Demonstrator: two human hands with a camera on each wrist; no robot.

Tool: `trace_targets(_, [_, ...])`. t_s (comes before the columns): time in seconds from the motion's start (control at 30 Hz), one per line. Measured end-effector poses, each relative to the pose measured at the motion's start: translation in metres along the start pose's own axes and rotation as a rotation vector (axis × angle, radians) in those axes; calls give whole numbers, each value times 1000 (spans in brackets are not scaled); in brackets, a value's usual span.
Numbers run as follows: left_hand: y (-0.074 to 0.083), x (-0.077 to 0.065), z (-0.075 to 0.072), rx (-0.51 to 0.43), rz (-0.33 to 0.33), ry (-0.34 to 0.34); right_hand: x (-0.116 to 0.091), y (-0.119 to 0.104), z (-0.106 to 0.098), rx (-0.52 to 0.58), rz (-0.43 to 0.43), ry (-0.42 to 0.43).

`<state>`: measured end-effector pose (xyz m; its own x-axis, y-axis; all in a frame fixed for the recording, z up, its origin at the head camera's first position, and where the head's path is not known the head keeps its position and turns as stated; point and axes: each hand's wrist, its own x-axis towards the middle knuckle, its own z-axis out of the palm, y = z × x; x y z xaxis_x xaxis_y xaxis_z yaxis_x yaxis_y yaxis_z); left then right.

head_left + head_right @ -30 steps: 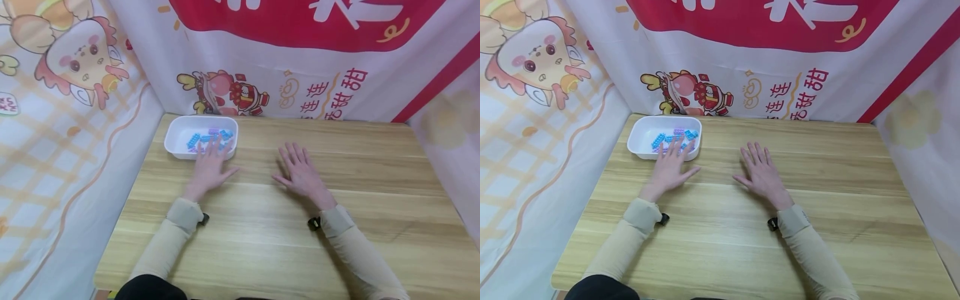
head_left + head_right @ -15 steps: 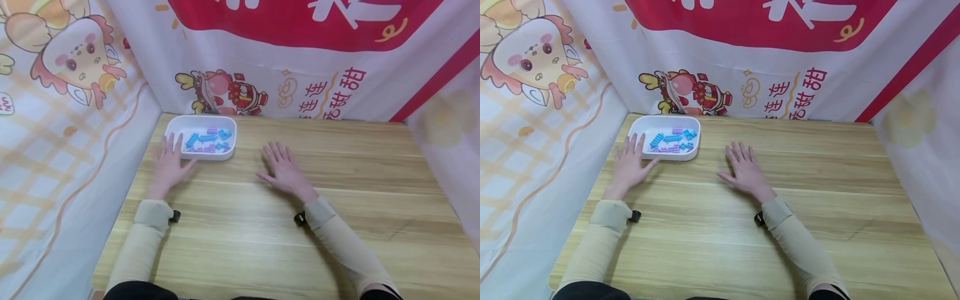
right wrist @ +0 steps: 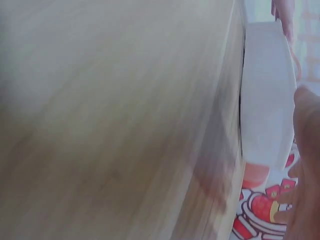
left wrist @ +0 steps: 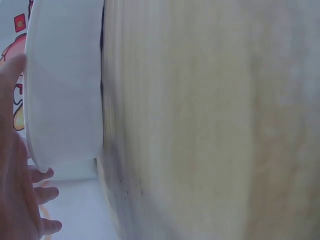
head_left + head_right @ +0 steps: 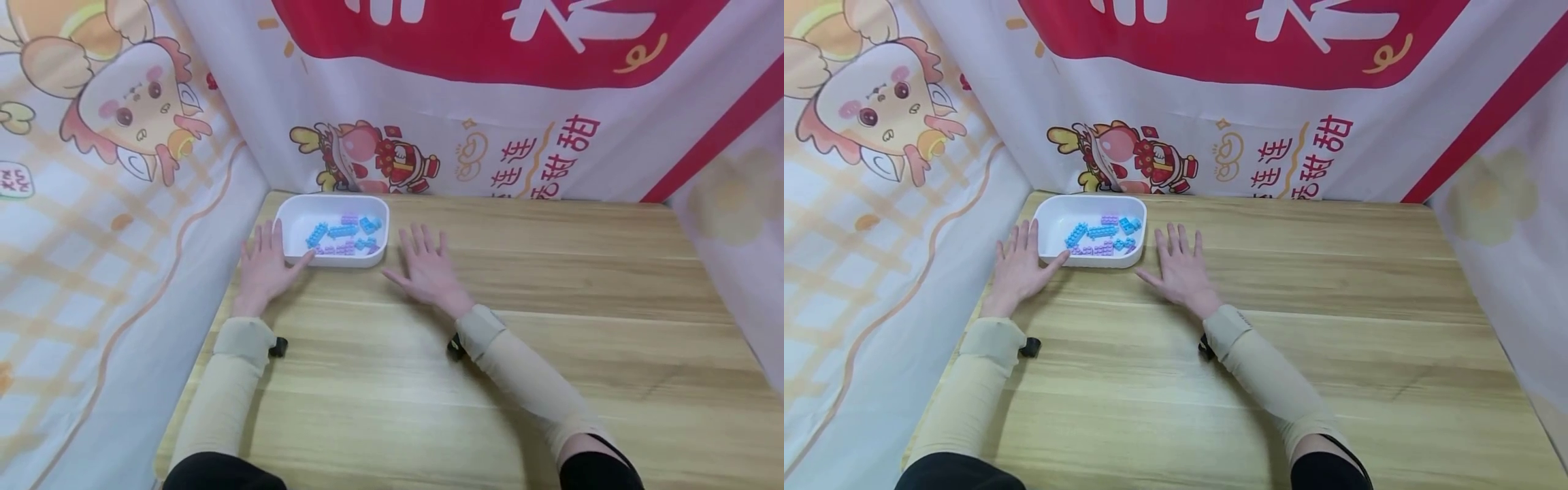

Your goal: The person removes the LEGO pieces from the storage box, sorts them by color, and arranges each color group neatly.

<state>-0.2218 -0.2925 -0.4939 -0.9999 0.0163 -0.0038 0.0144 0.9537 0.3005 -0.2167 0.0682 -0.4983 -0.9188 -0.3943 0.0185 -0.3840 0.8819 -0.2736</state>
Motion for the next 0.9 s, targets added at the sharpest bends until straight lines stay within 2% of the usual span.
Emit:
trace_targets(0.2, [-5,2,-3,2,-17,-12,20,-15,5,-24,42,22])
trace_targets(0.4, [-11,5,1,19,-30,-19,32,-26,11,6,46,13])
trace_targets(0.63, [-10,4,0,11,-37,-20,39,-34,16,11,40,32])
trace_targets(0.9, [-8,2,-1,-16,-52,-55,45,-38,20,58,107,21])
